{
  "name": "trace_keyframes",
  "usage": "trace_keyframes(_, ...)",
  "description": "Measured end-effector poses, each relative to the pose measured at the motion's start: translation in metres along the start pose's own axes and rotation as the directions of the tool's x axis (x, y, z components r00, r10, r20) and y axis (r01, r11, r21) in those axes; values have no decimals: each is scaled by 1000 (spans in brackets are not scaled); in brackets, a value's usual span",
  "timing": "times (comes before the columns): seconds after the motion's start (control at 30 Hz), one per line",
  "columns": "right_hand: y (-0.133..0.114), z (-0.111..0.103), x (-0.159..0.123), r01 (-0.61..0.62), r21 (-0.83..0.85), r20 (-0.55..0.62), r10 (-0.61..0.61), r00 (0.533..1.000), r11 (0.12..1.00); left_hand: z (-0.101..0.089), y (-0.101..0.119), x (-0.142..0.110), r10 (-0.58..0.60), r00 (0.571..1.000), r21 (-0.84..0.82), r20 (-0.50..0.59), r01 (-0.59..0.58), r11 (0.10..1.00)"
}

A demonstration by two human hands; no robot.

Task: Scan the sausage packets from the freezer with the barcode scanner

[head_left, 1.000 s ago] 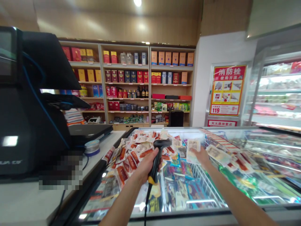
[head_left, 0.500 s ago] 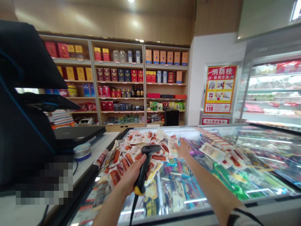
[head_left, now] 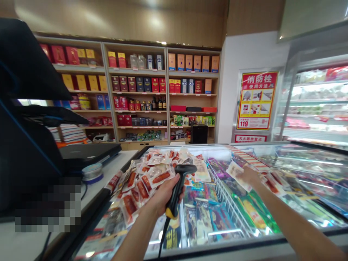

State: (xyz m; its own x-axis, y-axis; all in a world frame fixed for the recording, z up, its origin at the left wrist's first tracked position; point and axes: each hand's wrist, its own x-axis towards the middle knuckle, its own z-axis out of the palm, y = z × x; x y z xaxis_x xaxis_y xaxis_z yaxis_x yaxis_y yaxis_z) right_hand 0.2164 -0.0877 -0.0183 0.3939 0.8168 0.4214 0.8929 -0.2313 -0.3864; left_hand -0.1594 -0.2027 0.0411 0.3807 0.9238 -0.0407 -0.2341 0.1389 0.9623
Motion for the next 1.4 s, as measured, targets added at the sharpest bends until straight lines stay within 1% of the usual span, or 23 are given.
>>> trace_keyframes(0.07, -15, 1, -6, 65, 53, -27, -64, 998, 996, 3, 2, -1, 3, 1000, -21, 4, -2, 1000)
trace_keyframes(0.13, -30, 1, -14, 92, 74, -59, -88, 994, 993, 6, 5, -4, 12, 1000, -62, 5, -12, 998)
trace_keyframes(0.17, -38, 1, -18, 92, 118, -78, -83, 994, 989, 7, 7, -6, 17, 1000, -83, 4, -17, 996)
trace_keyframes(0.23, -53, 2, -27, 78, 280, -102, -51, 993, 957, 9, 10, -11, 19, 1000, -114, 6, -19, 993)
trace_keyframes(0.3, -70, 4, -37, 55, 488, -112, 0, 994, 871, 11, 12, -14, 18, 1000, -131, 26, -14, 991)
trace_keyframes(0.37, -86, 6, -48, 39, 651, -90, 27, 996, 758, 12, 13, -17, 26, 998, -150, 56, -17, 989)
trace_keyframes(0.47, -108, 6, -63, 32, 795, -49, 11, 999, 606, 12, 14, -20, 46, 996, -186, 83, -30, 982)
trace_keyframes(0.5, -113, 5, -67, 32, 821, -42, 4, 999, 570, 12, 14, -21, 48, 995, -195, 85, -30, 980)
trace_keyframes(0.57, -122, 3, -74, 37, 846, -44, 1, 999, 532, 11, 14, -22, 43, 995, -206, 90, -24, 978)
trace_keyframes(0.7, -129, 1, -79, 29, 854, -47, 22, 999, 520, 11, 14, -25, 46, 993, -180, 109, -26, 983)
trace_keyframes(0.8, -127, 6, -77, -2, 862, -16, 31, 999, 508, 12, 14, -27, 52, 992, -134, 114, -37, 990)
trace_keyframes(0.87, -124, 10, -75, -18, 865, 1, 35, 999, 501, 12, 15, -26, 55, 994, -110, 95, -44, 993)
trace_keyframes(0.93, -122, 14, -72, -28, 849, 1, 53, 999, 527, 10, 16, -26, 66, 996, -97, 57, -61, 993)
trace_keyframes(0.97, -121, 15, -71, -29, 825, -11, 67, 998, 564, 9, 16, -25, 74, 997, -93, 37, -70, 993)
trace_keyframes(1.03, -123, 16, -68, -13, 743, -49, 74, 996, 670, 5, 17, -25, 82, 997, -90, -3, -82, 993)
trace_keyframes(1.1, -130, 17, -65, 7, 640, -77, 55, 996, 768, 0, 18, -25, 77, 996, -92, -42, -81, 992)
trace_keyframes(1.13, -135, 19, -64, 16, 597, -83, 42, 996, 802, -2, 18, -25, 73, 995, -96, -64, -78, 992)
trace_keyframes(1.2, -148, 23, -62, 26, 547, -76, 19, 997, 837, -4, 19, -26, 66, 993, -102, -101, -76, 992)
trace_keyframes(1.3, -169, 33, -65, 78, 470, -27, -74, 997, 879, -6, 19, -27, 56, 990, -106, -130, -70, 992)
trace_keyframes(1.4, -185, 41, -70, 191, 313, 21, -208, 978, 930, -6, 16, -24, 43, 991, -105, -124, -56, 993)
